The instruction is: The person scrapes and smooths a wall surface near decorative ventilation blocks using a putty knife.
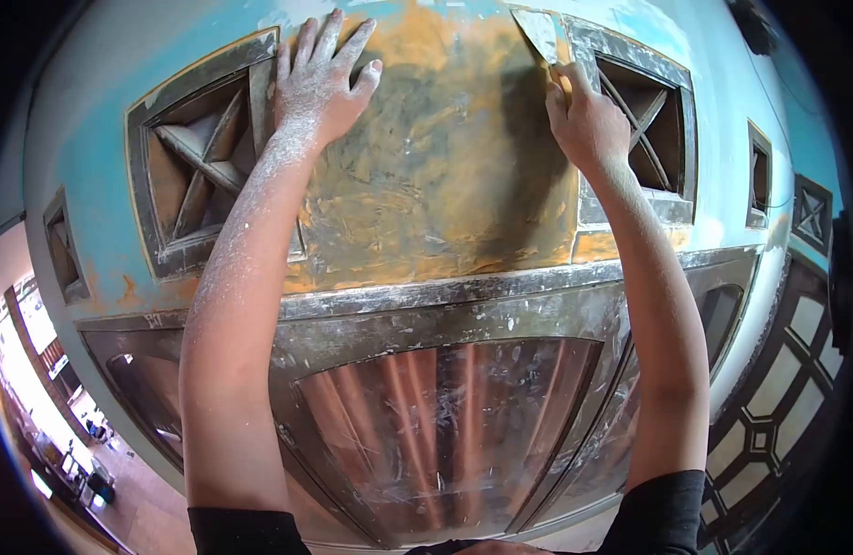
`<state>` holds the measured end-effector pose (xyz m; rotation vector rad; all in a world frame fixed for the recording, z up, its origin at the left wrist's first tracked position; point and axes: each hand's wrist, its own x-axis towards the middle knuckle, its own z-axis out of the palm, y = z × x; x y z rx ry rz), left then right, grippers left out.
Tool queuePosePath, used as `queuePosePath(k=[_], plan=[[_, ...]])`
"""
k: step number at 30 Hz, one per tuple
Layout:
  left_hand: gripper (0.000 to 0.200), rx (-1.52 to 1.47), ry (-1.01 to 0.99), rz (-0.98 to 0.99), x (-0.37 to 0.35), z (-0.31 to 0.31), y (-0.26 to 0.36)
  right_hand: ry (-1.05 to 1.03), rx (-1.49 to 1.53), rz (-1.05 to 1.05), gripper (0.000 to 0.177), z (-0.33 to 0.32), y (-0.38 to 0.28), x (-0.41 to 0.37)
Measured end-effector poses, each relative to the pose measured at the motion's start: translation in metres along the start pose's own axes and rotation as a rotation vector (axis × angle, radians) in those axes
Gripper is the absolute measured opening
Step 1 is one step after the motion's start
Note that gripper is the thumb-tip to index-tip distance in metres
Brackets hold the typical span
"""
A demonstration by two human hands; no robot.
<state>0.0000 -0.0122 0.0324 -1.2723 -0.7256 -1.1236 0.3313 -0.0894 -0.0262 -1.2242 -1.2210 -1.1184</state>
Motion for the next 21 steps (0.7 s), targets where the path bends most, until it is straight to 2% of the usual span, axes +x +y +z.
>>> queuePosePath(k=[3,6,7,13,17,20,21], plan=[[0.058,0.016,0.004,0.011,0.0,0.0,-0.001,0.102,0.025,-0.035,0.03,0.0,0.001,0.015],[0.058,0.013,0.001,0.018,-0.003,0.003,-0.003,0.029,0.098,0.041,0.032,0.0,-0.003,0.004],[0.059,-0.023,0.025,0.031,-0.003,0.004,-0.004,0.003,0.039,0.049,0.032,0.003,-0.005,-0.003],[0.06,-0.02,0.038,0.025,-0.003,0.004,-0.004,0.037,0.013,0.058,0.033,0.007,-0.008,0.015],[0.059,-0.019,0.032,0.017,-0.008,0.001,-0.004,0.098,0.042,0.032,0.035,0.013,-0.009,-0.007],[0.058,-0.017,0.024,0.019,-0.007,-0.002,-0.004,0.036,0.025,0.047,0.032,0.009,-0.003,0.013],[0.058,0.001,0.013,0.026,-0.007,-0.003,-0.005,0.106,0.046,0.005,0.033,0.011,-0.002,0.023]])
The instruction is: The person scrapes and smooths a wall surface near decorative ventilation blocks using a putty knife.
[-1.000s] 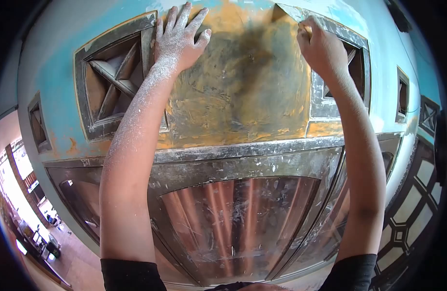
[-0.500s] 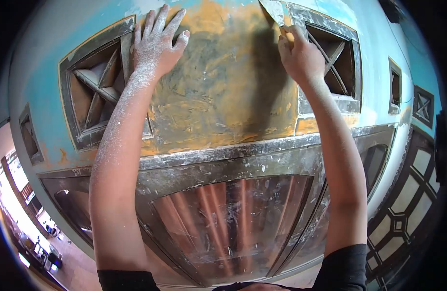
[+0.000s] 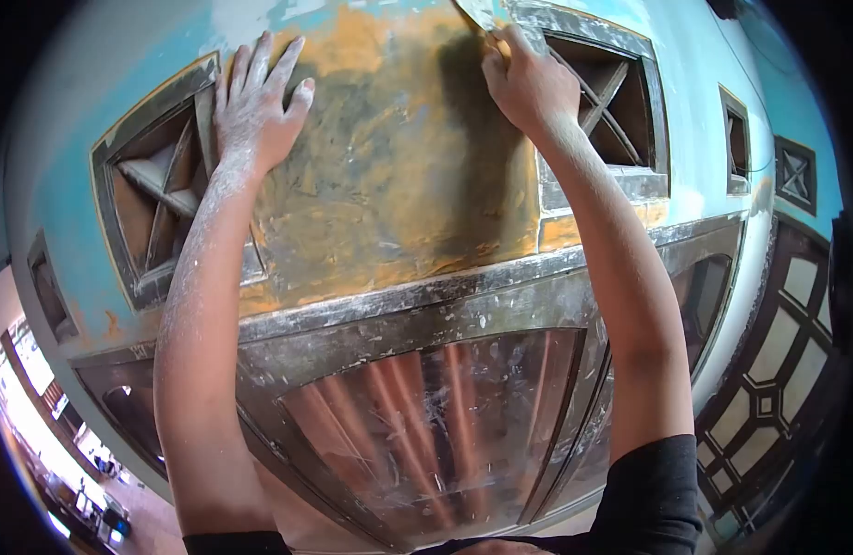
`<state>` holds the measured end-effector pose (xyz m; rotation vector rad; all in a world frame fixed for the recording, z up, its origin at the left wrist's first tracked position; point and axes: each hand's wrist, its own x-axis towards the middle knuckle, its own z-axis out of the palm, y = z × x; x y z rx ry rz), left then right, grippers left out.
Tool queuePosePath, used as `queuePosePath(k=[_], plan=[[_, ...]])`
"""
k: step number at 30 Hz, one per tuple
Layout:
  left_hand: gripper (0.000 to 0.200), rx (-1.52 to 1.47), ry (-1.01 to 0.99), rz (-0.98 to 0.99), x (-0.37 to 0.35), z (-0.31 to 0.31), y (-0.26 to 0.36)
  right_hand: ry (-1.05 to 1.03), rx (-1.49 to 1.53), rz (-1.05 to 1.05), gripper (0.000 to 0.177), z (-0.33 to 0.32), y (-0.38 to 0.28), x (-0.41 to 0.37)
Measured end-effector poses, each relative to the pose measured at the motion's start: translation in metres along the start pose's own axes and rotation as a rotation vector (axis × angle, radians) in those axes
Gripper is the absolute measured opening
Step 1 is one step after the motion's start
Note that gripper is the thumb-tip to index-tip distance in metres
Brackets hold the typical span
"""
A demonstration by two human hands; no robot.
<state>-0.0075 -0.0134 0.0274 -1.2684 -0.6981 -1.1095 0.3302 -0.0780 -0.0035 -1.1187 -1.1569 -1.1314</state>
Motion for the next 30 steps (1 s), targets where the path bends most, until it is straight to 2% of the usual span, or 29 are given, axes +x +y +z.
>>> queuePosePath(k=[8,13,15,19,23,25,28,30], plan=[[0.058,-0.04,0.005,0.01,-0.002,0.004,-0.002,0.019,0.031,0.022,0.032,0.007,0.007,-0.038],[0.057,-0.012,-0.033,0.001,0.0,0.0,-0.001,0.007,-0.029,-0.009,0.032,0.0,0.034,-0.009],[0.057,-0.006,-0.031,0.003,0.0,0.001,-0.002,0.059,-0.058,0.074,0.033,-0.007,0.036,0.005],[0.058,0.003,-0.036,0.022,0.001,0.001,-0.004,0.118,-0.11,0.131,0.03,-0.001,0.071,-0.002],[0.057,0.038,-0.06,0.017,0.001,0.0,-0.004,0.126,-0.042,0.267,0.033,-0.011,0.132,0.023],[0.057,0.04,-0.048,0.023,0.001,0.002,-0.004,0.166,-0.025,0.257,0.034,-0.015,0.147,0.028],[0.061,0.072,-0.07,-0.056,0.002,0.01,0.008,0.023,-0.028,0.195,0.034,-0.033,0.132,0.005],[0.063,0.107,-0.116,-0.056,0.013,0.006,0.041,0.036,-0.06,0.217,0.034,-0.036,0.15,0.004]])
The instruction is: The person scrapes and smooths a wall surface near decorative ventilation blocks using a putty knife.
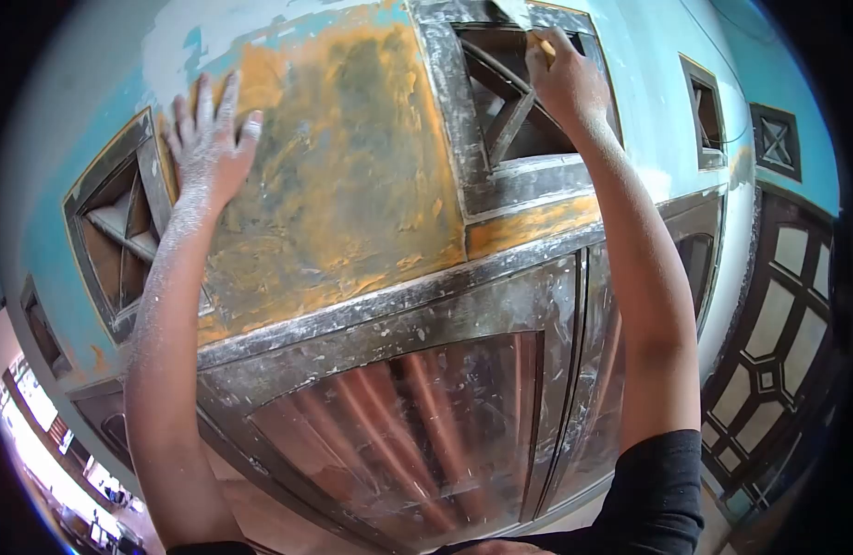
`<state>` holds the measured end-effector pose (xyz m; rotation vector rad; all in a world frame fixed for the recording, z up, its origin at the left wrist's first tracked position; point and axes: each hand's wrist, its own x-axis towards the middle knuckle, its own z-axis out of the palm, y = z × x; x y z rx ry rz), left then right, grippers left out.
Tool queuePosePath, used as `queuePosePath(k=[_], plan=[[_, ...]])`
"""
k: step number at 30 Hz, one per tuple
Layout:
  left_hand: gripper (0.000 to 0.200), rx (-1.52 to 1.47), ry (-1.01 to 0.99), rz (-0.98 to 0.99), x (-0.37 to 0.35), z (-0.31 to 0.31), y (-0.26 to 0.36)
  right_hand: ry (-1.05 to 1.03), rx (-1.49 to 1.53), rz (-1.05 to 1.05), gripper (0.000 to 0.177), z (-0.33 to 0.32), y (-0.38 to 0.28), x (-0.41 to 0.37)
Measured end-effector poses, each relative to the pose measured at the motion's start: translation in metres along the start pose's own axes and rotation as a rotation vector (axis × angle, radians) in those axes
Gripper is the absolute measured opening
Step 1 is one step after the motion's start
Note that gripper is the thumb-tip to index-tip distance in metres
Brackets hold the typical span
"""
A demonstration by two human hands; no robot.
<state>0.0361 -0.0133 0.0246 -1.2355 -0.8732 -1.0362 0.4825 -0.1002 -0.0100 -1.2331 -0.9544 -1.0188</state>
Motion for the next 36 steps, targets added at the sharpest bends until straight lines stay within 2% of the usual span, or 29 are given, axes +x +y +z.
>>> queuePosePath(k=[4,5,8,9,11,12,16,20,24,27,28,31,36], plan=[[0.07,0.018,-0.087,0.069,0.029,-0.02,0.083,0.067,0.027,0.16,0.036,0.001,0.037,0.035],[0.07,0.041,-0.142,0.086,0.037,-0.027,0.101,0.075,0.032,0.169,0.035,0.001,0.038,0.04],[0.068,0.003,-0.108,0.103,0.054,-0.026,0.137,0.004,-0.045,0.086,0.036,-0.009,0.026,0.03],[0.068,-0.007,-0.102,0.101,0.058,-0.028,0.141,0.01,-0.055,0.084,0.036,-0.007,0.036,0.035],[0.068,0.043,-0.114,0.098,0.064,-0.029,0.146,-0.027,-0.053,0.216,0.038,-0.007,0.064,0.047],[0.067,0.047,-0.116,0.09,0.065,-0.028,0.147,0.024,-0.023,0.237,0.039,-0.009,0.074,0.053],[0.066,0.059,-0.092,0.096,0.066,-0.024,0.145,0.027,-0.035,0.148,0.038,-0.008,0.081,0.062],[0.067,0.041,-0.031,0.128,0.078,-0.012,0.143,0.059,-0.07,0.131,0.039,0.012,0.127,0.094],[0.065,0.138,-0.092,0.106,0.081,-0.018,0.149,0.166,0.042,0.183,0.034,-0.004,0.084,0.097],[0.061,0.153,-0.047,0.139,0.081,-0.011,0.139,0.071,0.014,0.13,0.034,-0.01,0.072,0.087],[0.059,0.113,-0.011,0.151,0.081,-0.005,0.139,0.095,0.011,0.15,0.034,-0.01,0.067,0.086],[0.055,0.056,0.044,0.152,0.085,-0.004,0.139,0.148,0.043,0.172,0.033,0.007,0.098,0.113],[0.054,0.006,0.085,0.161,0.081,-0.001,0.139,0.107,-0.007,0.154,0.033,0.008,0.086,0.117]])
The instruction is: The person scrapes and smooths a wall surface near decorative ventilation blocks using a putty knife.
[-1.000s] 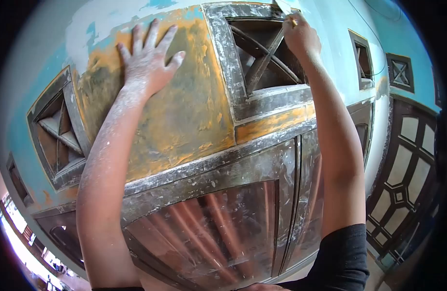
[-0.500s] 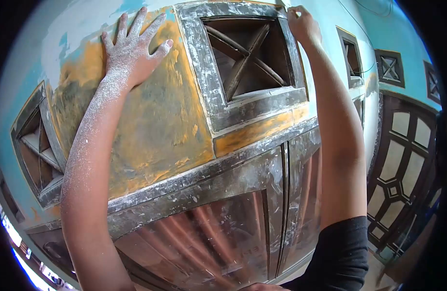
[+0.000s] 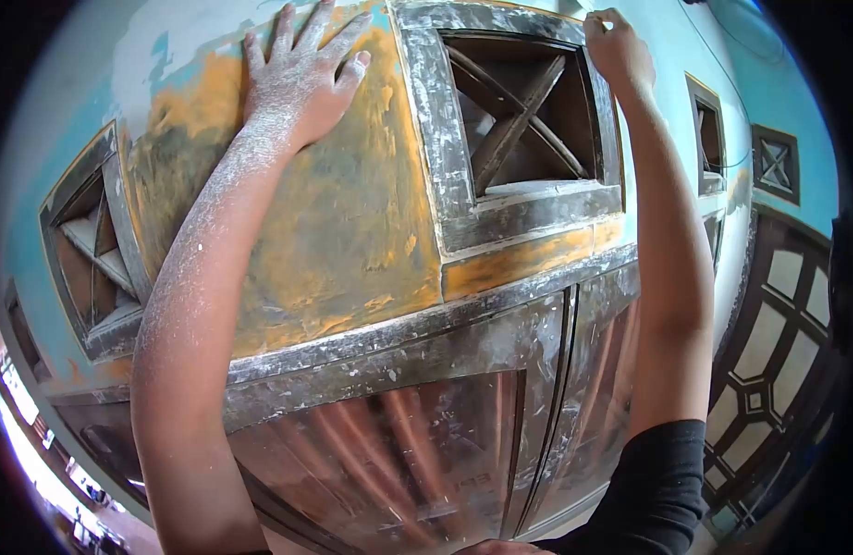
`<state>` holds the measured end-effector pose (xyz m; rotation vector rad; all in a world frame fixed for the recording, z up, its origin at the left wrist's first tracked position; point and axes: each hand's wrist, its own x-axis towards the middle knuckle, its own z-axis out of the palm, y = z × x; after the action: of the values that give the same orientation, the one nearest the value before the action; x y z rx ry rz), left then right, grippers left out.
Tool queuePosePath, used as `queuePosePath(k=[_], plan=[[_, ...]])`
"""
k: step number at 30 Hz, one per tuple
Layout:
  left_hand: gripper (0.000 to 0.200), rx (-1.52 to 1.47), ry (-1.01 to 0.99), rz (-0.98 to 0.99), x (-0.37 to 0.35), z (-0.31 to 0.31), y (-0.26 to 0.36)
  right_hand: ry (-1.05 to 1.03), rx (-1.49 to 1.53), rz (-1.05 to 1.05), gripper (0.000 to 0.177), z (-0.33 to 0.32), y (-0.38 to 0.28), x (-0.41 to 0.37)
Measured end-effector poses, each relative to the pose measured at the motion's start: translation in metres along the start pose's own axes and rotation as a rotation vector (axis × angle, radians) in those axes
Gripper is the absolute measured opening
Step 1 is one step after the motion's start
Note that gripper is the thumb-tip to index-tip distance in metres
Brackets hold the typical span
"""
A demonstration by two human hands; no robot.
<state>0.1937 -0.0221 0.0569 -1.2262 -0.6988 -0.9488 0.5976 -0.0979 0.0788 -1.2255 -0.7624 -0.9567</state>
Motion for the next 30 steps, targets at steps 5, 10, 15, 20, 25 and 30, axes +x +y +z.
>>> queuePosePath(k=[5,10,15,20,25,30], plan=[[0.054,-0.006,0.012,0.002,0.002,0.001,-0.001,0.012,0.045,0.015,0.033,-0.004,-0.003,0.009],[0.055,0.033,-0.045,-0.026,0.001,-0.005,0.002,0.011,0.026,-0.018,0.032,-0.021,-0.024,-0.021],[0.055,0.016,-0.053,-0.042,0.002,-0.008,0.005,0.045,0.076,0.008,0.034,-0.008,-0.02,0.009],[0.055,0.015,-0.079,-0.057,0.002,-0.012,0.007,-0.016,-0.027,-0.089,0.039,-0.016,-0.022,-0.01],[0.055,0.008,-0.064,-0.063,0.001,-0.011,0.007,0.011,-0.073,-0.039,0.042,0.005,0.016,0.034],[0.055,-0.012,-0.06,-0.069,0.0,-0.012,0.008,-0.006,-0.14,-0.096,0.044,-0.003,-0.003,0.012]])
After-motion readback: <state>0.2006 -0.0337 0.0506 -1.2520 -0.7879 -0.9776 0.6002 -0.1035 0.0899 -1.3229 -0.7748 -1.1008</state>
